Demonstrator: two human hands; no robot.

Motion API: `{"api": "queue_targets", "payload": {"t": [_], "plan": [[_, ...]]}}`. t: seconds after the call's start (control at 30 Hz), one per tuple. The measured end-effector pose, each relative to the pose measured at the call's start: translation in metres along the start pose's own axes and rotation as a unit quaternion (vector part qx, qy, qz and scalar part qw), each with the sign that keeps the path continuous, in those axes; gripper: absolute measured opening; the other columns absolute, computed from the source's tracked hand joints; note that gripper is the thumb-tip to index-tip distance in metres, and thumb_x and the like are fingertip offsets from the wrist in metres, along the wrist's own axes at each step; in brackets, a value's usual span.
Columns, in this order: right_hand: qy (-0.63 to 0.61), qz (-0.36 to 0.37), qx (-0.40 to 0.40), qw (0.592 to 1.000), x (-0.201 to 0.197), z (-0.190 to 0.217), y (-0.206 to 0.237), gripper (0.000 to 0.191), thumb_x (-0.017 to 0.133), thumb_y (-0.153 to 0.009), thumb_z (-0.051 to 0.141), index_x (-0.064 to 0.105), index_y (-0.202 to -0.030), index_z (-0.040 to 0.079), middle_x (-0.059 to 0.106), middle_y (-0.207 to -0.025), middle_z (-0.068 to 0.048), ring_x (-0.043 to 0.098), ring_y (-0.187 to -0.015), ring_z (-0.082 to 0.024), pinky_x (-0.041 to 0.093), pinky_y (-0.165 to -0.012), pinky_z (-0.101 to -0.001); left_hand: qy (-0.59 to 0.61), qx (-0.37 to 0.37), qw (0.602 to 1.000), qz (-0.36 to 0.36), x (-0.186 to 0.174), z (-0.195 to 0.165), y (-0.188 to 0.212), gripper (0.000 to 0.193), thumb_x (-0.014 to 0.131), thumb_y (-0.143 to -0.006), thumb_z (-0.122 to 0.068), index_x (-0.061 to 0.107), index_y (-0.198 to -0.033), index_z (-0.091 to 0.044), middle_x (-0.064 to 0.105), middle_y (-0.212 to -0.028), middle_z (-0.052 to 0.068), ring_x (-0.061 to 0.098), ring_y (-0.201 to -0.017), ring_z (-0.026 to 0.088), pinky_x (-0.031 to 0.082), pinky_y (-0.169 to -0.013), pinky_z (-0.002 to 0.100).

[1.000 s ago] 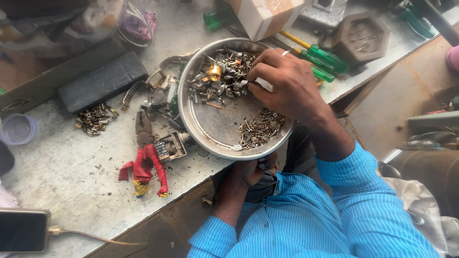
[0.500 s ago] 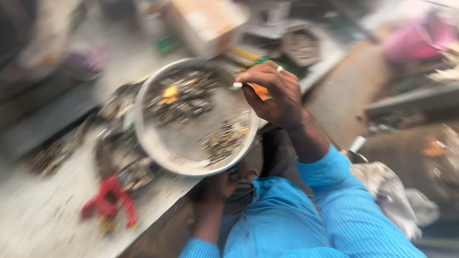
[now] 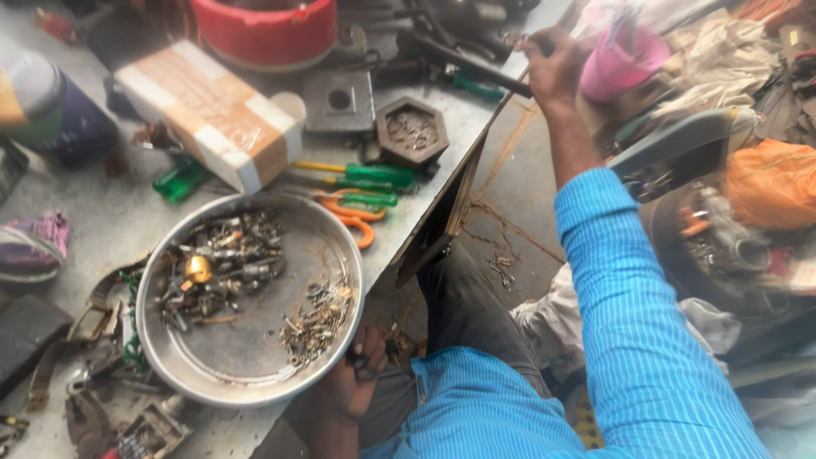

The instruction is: The person sorts small metal parts from a metal tray, picking up individual pieces and placing them into a pile on the workbench. The person also uses pliers to handle some of the parts.

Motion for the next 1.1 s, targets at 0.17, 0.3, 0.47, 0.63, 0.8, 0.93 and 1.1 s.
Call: {"api": "queue_targets", "payload": {"t": [0.17, 0.3, 0.47, 0.63, 0.8, 0.93, 1.1], "plan": [[0.057, 0.105, 0.127, 0.985, 0.020, -0.022, -0.025, 0.013, 0.077, -0.084, 0.009, 0.080, -0.097, 0.007, 0.079, -0.094, -0.012, 0.076, -0.083, -0.020, 0.058, -0.079, -0.0327, 0.008, 0.001, 1.000, -0.002, 0.003, 0.000, -0.001, 0.041, 0.062, -0.100, -0.041, 0.045, -0.078, -0.010, 0.033, -0.064, -0.001, 0.027, -0.055, 0.010, 0.024, -0.051, 0.026], [0.085, 0.058, 0.107, 0.989, 0.019, -0.019, -0.039, 0.014, 0.074, -0.085, 0.009, 0.082, -0.096, 0.009, 0.078, -0.093, -0.013, 0.075, -0.085, -0.025, 0.056, -0.081, -0.0374, 0.002, 0.001, 0.999, -0.034, -0.003, 0.001, -0.001, 0.044, 0.059, -0.102, -0.042, 0.044, -0.076, -0.010, 0.032, -0.062, -0.001, 0.026, -0.054, 0.010, 0.024, -0.049, 0.027], [0.044, -0.042, 0.026, 0.998, 0.011, -0.017, -0.041, 0.013, 0.068, -0.089, 0.008, 0.078, -0.098, 0.005, 0.079, -0.095, -0.011, 0.077, -0.088, -0.026, 0.058, -0.082, -0.0387, 0.016, -0.007, 1.000, -0.010, 0.003, 0.002, -0.003, 0.038, 0.056, -0.103, -0.039, 0.045, -0.079, -0.011, 0.034, -0.064, -0.002, 0.026, -0.054, 0.010, 0.024, -0.051, 0.027], [-0.053, -0.065, -0.073, 0.994, 0.004, 0.047, 0.015, 0.006, 0.063, -0.101, 0.001, 0.067, -0.106, 0.001, 0.073, -0.102, -0.013, 0.072, -0.092, -0.024, 0.057, -0.081, -0.0360, 0.034, -0.002, 0.999, -0.035, -0.001, -0.005, 0.006, 0.032, 0.054, -0.099, -0.038, 0.049, -0.084, -0.010, 0.039, -0.066, 0.001, 0.032, -0.056, 0.013, 0.028, -0.054, 0.029], [-0.389, 0.323, -0.217, 0.835, 0.026, 0.235, 0.133, 0.011, 0.051, -0.099, -0.002, 0.055, -0.107, 0.005, 0.062, -0.101, -0.005, 0.067, -0.099, -0.021, 0.059, -0.090, -0.0392, -0.010, 0.015, 0.998, -0.054, -0.004, -0.013, 0.009, 0.027, 0.054, -0.106, -0.032, 0.052, -0.090, -0.009, 0.037, -0.062, -0.001, 0.032, -0.053, 0.010, 0.028, -0.051, 0.027], [-0.202, 0.416, -0.374, 0.804, 0.037, 0.343, 0.195, 0.024, 0.069, -0.092, 0.005, 0.073, -0.114, 0.011, 0.071, -0.110, -0.003, 0.070, -0.101, -0.023, 0.054, -0.087, -0.0402, -0.031, 0.030, 0.997, -0.071, -0.009, -0.014, 0.012, 0.032, 0.051, -0.108, -0.030, 0.050, -0.083, -0.009, 0.039, -0.064, 0.000, 0.035, -0.057, 0.012, 0.032, -0.057, 0.029], [-0.105, 0.410, -0.377, 0.824, 0.079, 0.375, 0.200, 0.017, 0.073, -0.092, 0.014, 0.076, -0.109, 0.015, 0.070, -0.107, -0.001, 0.064, -0.104, -0.021, 0.045, -0.089, -0.0393, -0.003, 0.016, 0.999, -0.040, -0.009, -0.014, 0.010, 0.029, 0.052, -0.107, -0.027, 0.052, -0.083, -0.011, 0.039, -0.060, -0.002, 0.034, -0.050, 0.008, 0.030, -0.050, 0.026]]}}
Point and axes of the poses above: each hand's wrist, its own y-axis away from the middle knuckle, its own x-axis out of the palm, z = x × y, the point moved 9 cm from there along -y, towards the middle knuckle
